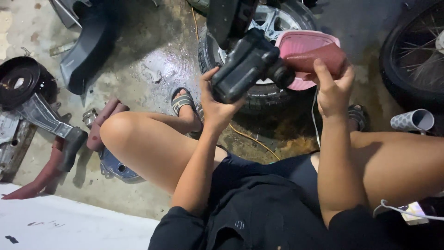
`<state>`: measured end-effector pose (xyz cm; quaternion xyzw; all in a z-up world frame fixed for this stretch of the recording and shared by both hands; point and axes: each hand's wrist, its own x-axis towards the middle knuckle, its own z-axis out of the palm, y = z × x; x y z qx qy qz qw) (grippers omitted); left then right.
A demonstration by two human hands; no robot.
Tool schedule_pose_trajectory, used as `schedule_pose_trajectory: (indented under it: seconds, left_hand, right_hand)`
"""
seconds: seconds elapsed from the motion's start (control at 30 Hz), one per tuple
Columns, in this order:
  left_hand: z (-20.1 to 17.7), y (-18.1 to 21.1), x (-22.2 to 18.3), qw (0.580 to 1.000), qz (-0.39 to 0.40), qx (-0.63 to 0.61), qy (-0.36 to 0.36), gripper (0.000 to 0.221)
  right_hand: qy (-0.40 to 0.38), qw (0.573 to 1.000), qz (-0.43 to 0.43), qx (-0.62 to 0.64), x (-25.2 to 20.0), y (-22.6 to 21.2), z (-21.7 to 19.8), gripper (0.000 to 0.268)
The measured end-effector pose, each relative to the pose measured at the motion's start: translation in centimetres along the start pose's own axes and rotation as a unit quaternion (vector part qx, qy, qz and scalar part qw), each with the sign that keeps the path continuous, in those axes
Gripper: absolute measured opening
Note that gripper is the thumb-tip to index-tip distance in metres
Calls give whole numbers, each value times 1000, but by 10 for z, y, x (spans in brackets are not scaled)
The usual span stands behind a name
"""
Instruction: The person sits on the floor and scrubs a black plastic part with a small brush, repeatedly dipping the brush into a pink bucket of water. The person rotates the part to clean different sides and rinses it in the bucket.
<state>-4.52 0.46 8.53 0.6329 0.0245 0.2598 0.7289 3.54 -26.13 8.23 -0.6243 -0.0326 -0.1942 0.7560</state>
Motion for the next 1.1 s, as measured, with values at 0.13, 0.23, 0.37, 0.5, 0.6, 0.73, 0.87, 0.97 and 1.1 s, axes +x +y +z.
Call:
schedule_pose_trajectory:
  seconds: [0.13, 0.23, 0.37, 0.5, 0.6, 0.73, 0.87, 0.97, 1.1]
  left_hand:
    - [1, 3, -5, 1000, 1, 14, -19, 93]
    - [0, 16, -7, 998, -10, 48, -46, 93]
    - [-1, 17, -9, 996, -29, 57, -61, 91]
    - [-10, 14, -10, 994, -39, 75, -68, 91]
    - [-11, 29, -10, 993, -27, 67, -92, 87]
    - [-9, 26, -12, 991, -31, 73, -112, 88]
    - [-6, 28, -15, 986, -29, 97, -136, 87]
    - [-6, 19, -15, 980, -50, 122, -146, 86]
    - [-9, 2, -17, 962, -84, 205, -159, 86]
  right_hand:
    - [1, 999, 25, 21, 4, -3, -10, 20]
    - [-25, 998, -21, -60, 7, -3, -15, 17]
    - [-69, 984, -63, -149, 6, -7, -13, 8]
    - [-121, 952, -79, -269, -2, -4, -14, 11]
    - [-161, 927, -71, -330, -14, -27, -3, 15]
    - [-188, 922, -43, -336, -16, -23, 0, 17]
    - [-236, 898, -38, -370, -17, -6, 2, 16]
    - [-271, 884, -18, -382, -24, 20, 4, 18]
    - [-335, 873, -5, -356, -60, -46, 74, 41]
